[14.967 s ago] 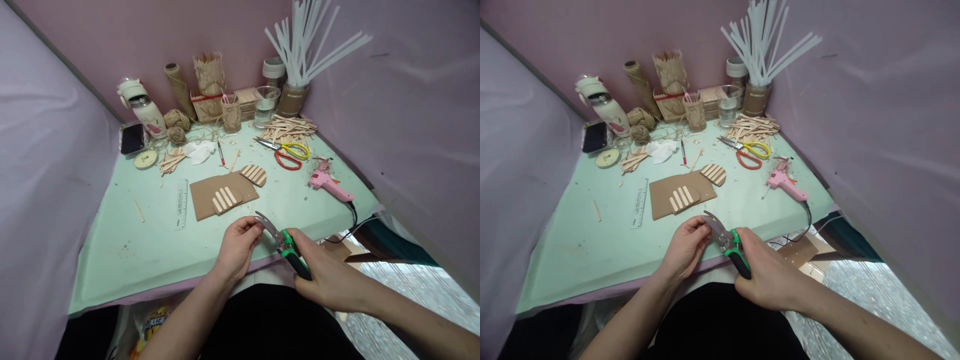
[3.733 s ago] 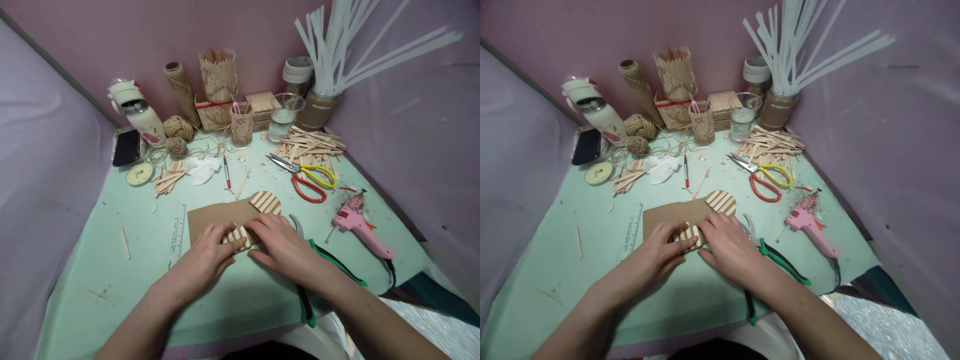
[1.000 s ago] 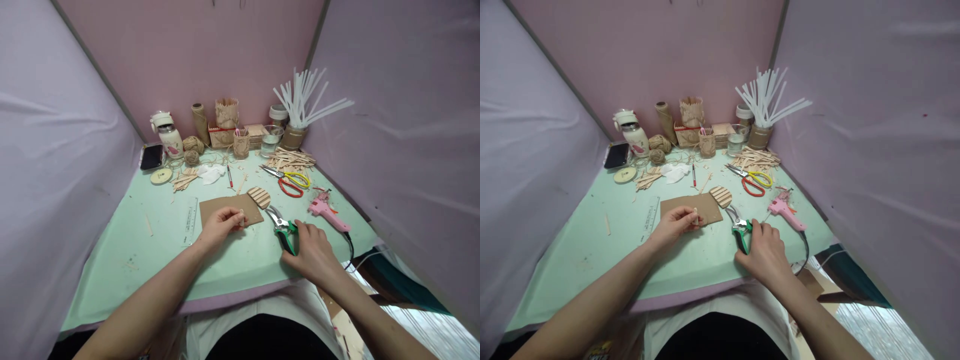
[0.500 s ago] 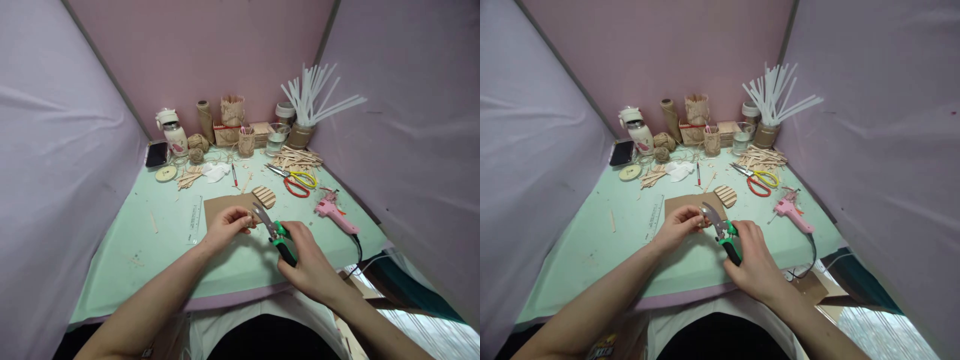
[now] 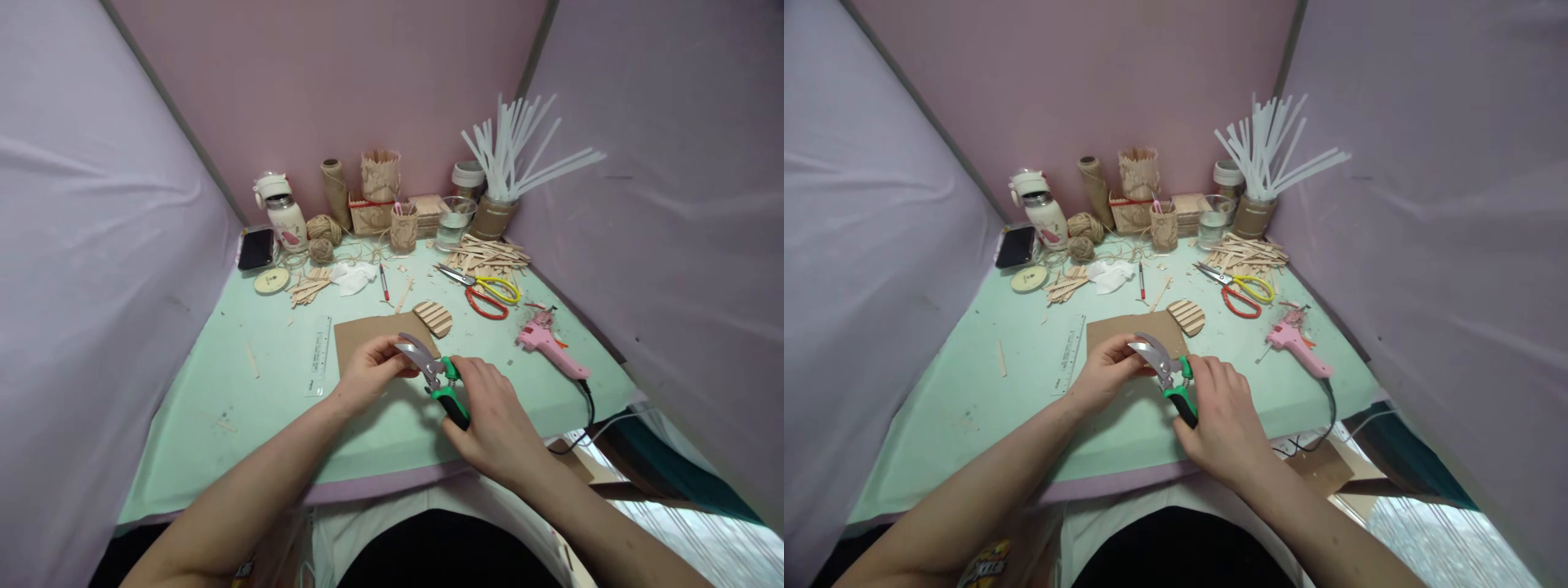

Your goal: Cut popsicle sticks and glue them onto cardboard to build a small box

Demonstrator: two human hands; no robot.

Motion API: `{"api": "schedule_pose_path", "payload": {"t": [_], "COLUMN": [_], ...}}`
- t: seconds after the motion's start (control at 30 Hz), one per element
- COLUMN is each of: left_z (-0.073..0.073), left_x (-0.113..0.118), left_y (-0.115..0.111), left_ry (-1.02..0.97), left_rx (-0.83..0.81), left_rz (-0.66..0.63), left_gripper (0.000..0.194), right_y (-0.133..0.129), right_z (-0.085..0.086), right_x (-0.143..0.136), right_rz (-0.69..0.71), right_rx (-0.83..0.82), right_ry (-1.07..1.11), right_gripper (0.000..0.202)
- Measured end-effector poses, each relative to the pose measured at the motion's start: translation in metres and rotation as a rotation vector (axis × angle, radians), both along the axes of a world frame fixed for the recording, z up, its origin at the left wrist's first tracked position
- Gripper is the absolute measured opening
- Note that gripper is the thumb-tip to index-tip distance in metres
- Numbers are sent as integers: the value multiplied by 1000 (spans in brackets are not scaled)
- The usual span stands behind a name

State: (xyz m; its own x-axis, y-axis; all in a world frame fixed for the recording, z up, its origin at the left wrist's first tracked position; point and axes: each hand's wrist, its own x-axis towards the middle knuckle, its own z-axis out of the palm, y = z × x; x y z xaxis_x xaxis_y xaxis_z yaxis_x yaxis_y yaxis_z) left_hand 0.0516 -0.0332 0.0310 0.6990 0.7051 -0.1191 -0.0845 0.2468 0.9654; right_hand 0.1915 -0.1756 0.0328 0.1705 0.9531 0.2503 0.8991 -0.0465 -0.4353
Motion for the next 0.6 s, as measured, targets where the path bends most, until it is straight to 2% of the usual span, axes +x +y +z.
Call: {"api": "schedule_pose_path", "payload": {"t": [0.6], "left_z": [-2], "left_x": [1], "left_y": [0], "left_ry": [12], "left_rx": [2], "left_rz": [9], "left_gripper": [32], "right_y": [2], "right_z": [0], "right_x": [-2], "right_rz": [-2], "right_rx": [-47], "right_ry": [-3], "right_gripper": [52]}}
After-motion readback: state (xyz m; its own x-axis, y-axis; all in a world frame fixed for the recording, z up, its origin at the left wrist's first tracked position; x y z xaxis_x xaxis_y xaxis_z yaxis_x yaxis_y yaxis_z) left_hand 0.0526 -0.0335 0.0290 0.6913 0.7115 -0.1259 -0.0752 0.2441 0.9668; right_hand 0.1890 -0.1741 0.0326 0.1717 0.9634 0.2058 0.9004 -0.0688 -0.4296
